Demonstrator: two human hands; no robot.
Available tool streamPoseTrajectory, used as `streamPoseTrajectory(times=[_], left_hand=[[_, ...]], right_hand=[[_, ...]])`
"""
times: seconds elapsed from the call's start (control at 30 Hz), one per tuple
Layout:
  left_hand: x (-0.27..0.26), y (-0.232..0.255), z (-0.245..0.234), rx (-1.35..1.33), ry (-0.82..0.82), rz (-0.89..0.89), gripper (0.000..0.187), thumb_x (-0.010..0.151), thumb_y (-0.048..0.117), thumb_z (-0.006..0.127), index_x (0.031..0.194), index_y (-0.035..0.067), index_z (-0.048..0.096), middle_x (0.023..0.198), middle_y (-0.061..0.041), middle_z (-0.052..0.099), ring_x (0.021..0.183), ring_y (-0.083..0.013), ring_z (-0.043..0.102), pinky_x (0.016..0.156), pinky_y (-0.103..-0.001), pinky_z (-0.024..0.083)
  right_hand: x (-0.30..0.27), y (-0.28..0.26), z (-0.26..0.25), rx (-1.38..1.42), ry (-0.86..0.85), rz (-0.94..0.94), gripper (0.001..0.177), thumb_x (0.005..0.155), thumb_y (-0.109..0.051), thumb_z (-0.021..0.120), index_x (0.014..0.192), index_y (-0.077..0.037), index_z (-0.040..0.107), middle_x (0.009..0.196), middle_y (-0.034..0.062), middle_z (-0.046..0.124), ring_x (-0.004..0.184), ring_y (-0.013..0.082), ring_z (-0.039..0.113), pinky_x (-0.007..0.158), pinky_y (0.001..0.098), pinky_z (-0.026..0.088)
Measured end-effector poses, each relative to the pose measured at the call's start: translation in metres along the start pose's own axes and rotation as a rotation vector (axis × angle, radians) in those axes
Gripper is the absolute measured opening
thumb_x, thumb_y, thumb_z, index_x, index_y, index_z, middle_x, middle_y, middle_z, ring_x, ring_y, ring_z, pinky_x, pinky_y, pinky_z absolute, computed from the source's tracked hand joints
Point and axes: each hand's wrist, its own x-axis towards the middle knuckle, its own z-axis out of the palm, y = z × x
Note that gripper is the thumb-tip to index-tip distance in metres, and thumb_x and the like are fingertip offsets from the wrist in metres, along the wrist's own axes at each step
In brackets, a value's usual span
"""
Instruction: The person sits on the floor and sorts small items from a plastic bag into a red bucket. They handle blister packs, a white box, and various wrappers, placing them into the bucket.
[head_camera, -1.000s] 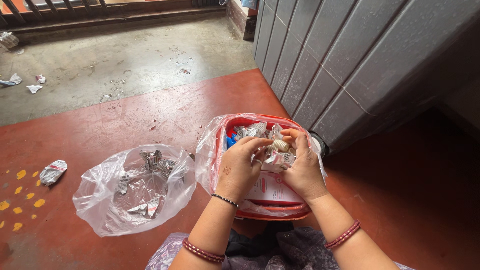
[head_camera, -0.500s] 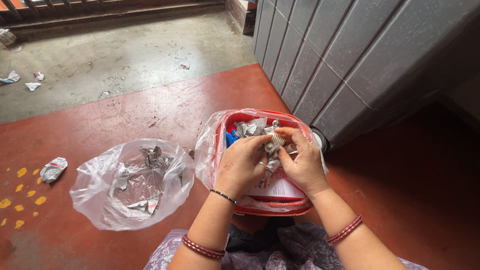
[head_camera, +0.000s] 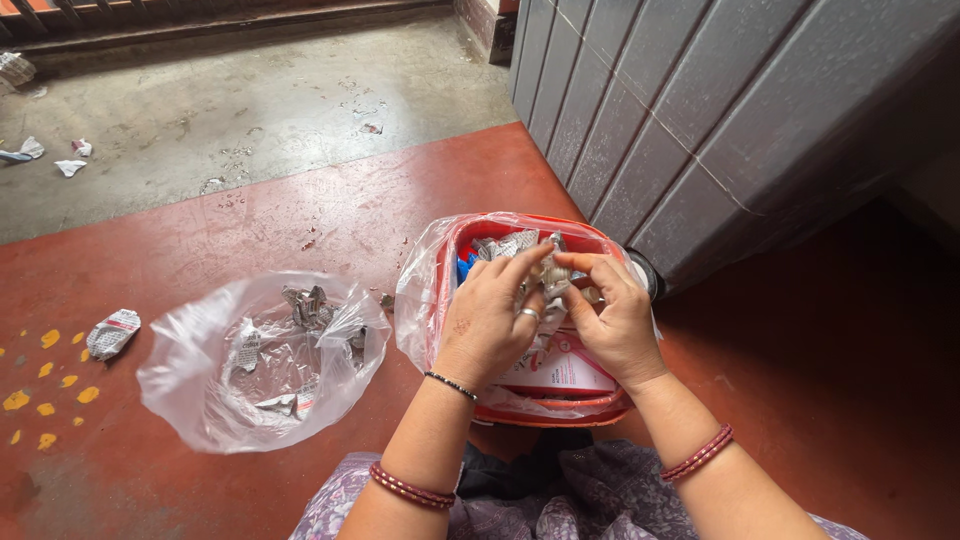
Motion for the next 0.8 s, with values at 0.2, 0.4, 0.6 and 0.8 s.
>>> streamPoseTrajectory(times=[0.2, 0.4, 0.6, 0.8], left_hand=[[-0.001, -0.008, 0.008, 0.143, -0.006, 0.050, 0.030, 0.087, 0.016, 0.072, 0.117, 0.014, 0.069, 0.105, -0.008, 0.069, 0.099, -0.0328, 0.061, 0.086, -0.045, 0.051], [-0.002, -0.009, 0.011, 0.243, 0.020, 0.084, 0.029, 0.086, 0.015, 0.071, 0.115, 0.011, 0.072, 0.100, -0.009, 0.069, 0.095, -0.0318, 0.062, 0.085, -0.044, 0.051], [-0.003, -0.009, 0.013, 0.259, 0.065, 0.098, 0.023, 0.085, 0.015, 0.072, 0.107, 0.009, 0.075, 0.095, -0.010, 0.071, 0.091, -0.0314, 0.063, 0.081, -0.043, 0.052], [-0.005, -0.010, 0.017, 0.289, 0.086, 0.055, 0.016, 0.087, 0.018, 0.072, 0.100, 0.009, 0.075, 0.091, -0.010, 0.071, 0.089, -0.0313, 0.063, 0.081, -0.044, 0.052]], right_hand=[[-0.002, -0.002, 0.001, 0.026, -0.002, -0.085, 0.035, 0.091, -0.001, 0.069, 0.126, -0.004, 0.070, 0.120, 0.0095, 0.068, 0.101, 0.0162, 0.071, 0.087, 0.0280, 0.059], [-0.001, 0.002, 0.004, -0.015, -0.007, -0.010, 0.025, 0.090, -0.004, 0.072, 0.115, -0.007, 0.073, 0.113, 0.0075, 0.072, 0.094, 0.0151, 0.074, 0.078, 0.0259, 0.063], [-0.002, 0.005, 0.004, -0.068, 0.010, -0.005, 0.026, 0.087, -0.007, 0.076, 0.112, -0.007, 0.076, 0.108, 0.0074, 0.073, 0.083, 0.0131, 0.074, 0.072, 0.0259, 0.063], [-0.001, 0.006, 0.005, -0.078, 0.024, 0.037, 0.024, 0.086, -0.011, 0.079, 0.109, -0.007, 0.077, 0.099, 0.0064, 0.075, 0.079, 0.0104, 0.075, 0.069, 0.0260, 0.060]])
